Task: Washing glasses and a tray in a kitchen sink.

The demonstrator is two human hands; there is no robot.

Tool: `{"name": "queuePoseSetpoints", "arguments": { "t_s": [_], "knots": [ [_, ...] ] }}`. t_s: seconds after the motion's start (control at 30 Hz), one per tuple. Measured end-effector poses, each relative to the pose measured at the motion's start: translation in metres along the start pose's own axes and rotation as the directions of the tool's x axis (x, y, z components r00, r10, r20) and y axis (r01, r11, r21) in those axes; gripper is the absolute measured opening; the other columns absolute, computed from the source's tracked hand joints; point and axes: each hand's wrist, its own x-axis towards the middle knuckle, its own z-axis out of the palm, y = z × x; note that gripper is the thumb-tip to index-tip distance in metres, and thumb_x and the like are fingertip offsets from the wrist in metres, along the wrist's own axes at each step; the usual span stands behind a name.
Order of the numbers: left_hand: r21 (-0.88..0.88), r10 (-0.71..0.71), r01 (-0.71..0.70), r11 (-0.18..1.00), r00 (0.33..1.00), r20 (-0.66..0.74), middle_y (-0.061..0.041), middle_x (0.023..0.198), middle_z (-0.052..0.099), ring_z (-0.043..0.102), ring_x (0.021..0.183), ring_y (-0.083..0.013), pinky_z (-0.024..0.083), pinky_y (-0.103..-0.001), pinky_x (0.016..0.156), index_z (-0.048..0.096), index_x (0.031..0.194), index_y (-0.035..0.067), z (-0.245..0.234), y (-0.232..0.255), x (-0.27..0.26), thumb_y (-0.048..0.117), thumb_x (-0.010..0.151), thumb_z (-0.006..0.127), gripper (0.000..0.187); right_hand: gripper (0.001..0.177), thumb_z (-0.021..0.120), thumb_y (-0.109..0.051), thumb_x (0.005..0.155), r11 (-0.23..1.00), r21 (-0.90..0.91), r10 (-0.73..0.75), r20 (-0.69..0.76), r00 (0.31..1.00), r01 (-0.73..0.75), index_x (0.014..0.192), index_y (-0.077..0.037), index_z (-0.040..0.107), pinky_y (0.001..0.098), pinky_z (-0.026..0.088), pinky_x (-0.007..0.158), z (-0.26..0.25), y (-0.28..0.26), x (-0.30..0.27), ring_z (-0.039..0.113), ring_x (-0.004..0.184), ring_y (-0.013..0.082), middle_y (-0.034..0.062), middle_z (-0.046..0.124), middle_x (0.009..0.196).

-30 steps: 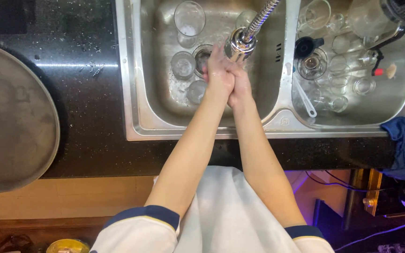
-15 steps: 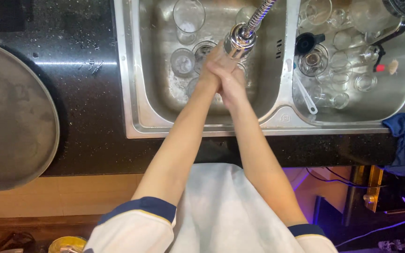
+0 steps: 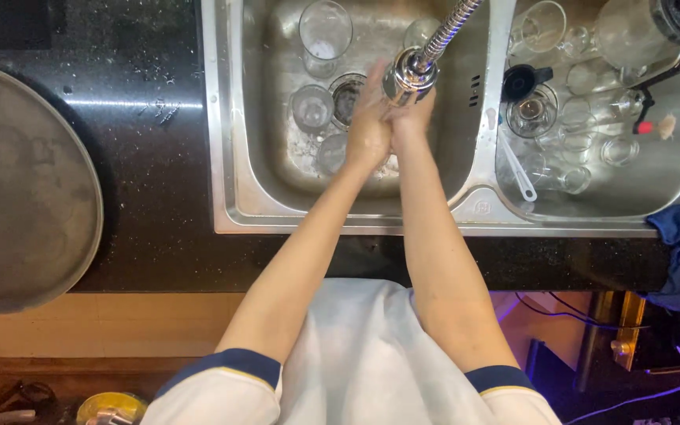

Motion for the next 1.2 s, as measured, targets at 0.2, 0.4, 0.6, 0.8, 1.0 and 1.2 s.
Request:
{"name": "queuePoseSetpoints", "arguments": {
  "t_s": [0.2, 0.4, 0.6, 0.8, 1.0, 1.2],
  "knots": [
    [-0.89, -0.601, 0.454, 0.031, 0.72, 0.347, -0.016, 0.141, 0.054, 0.062, 0.111, -0.0324, 0.05, -0.054, 0.091, 0.049, 0.146, 0.005, -0.01, -0.006, 0.019, 0.048, 0.102, 0.05, 0.062, 0.068, 0.057, -0.052, 0.095, 0.762, -0.642, 0.055, -0.068, 0.996, -0.086, 0.15, -0.012, 0.049, 0.0565, 0.022, 0.109, 0.062, -0.053, -0.052, 0.023, 0.14, 0.0443, 0.0289, 0.023, 0.154],
    [-0.953, -0.344, 0.228, -0.201, 0.894, 0.287, -0.007, 0.151, 0.05, 0.057, 0.129, -0.0276, 0.046, -0.045, 0.112, 0.044, 0.151, 0.014, -0.002, 0.015, -0.001, 0.033, 0.1, 0.062, 0.058, 0.058, 0.04, -0.041, 0.106, 0.461, 0.678, 0.263, 0.512, 0.817, -0.573, 0.149, -0.004, 0.047, 0.0529, 0.035, 0.122, 0.035, -0.009, -0.013, 0.048, 0.133, 0.0388, 0.0242, 0.045, 0.153],
    [-0.928, -0.441, 0.356, -0.111, 0.819, 0.367, -0.016, 0.132, 0.063, 0.067, 0.113, -0.0313, 0.054, -0.049, 0.1, 0.059, 0.135, 0.003, 0.014, -0.037, 0.033, 0.021, 0.09, 0.068, 0.049, 0.037, 0.053, -0.006, 0.101, 0.749, 0.576, 0.208, 0.264, 0.942, -0.327, 0.137, -0.001, 0.048, 0.0433, 0.049, 0.115, 0.022, -0.027, -0.064, 0.058, 0.127, 0.029, 0.0185, 0.057, 0.138],
    [0.003, -0.286, 0.287, 0.958, 0.953, 0.103, -0.016, 0.112, 0.077, 0.073, 0.101, -0.0273, 0.057, -0.04, 0.091, 0.07, 0.113, 0.005, 0.027, -0.035, 0.019, 0.031, 0.087, 0.079, 0.038, 0.039, 0.065, -0.013, 0.09, 0.948, 0.094, 0.31, -0.042, 0.95, -0.305, 0.124, 0.0, 0.053, 0.0365, 0.053, 0.089, 0.063, -0.142, -0.118, 0.062, 0.107, 0.0231, 0.0131, 0.063, 0.118],
    [0.246, -0.33, 0.292, 0.924, 0.936, 0.127, -0.019, 0.12, 0.071, 0.064, 0.105, -0.0333, 0.048, -0.042, 0.088, 0.066, 0.122, 0.007, 0.042, -0.07, 0.009, 0.03, 0.088, 0.07, 0.041, 0.053, 0.076, 0.006, 0.075, 0.881, 0.005, 0.468, 0.124, 0.875, -0.473, 0.123, 0.007, 0.053, 0.0507, 0.058, 0.08, 0.067, -0.157, -0.099, 0.067, 0.093, 0.0401, 0.0254, 0.065, 0.109],
    [-0.507, -0.409, 0.353, 0.786, 0.912, 0.0, -0.018, 0.132, 0.07, 0.065, 0.123, -0.0294, 0.05, -0.039, 0.106, 0.065, 0.134, -0.001, 0.058, -0.051, -0.036, 0.024, 0.106, 0.054, 0.04, 0.056, 0.06, 0.009, 0.077, 0.84, 0.461, 0.286, 0.072, 0.955, -0.287, 0.13, -0.01, 0.054, 0.0377, 0.062, 0.09, -0.049, 0.117, -0.035, 0.073, 0.103, 0.0236, 0.0087, 0.071, 0.117]
  ]
}}
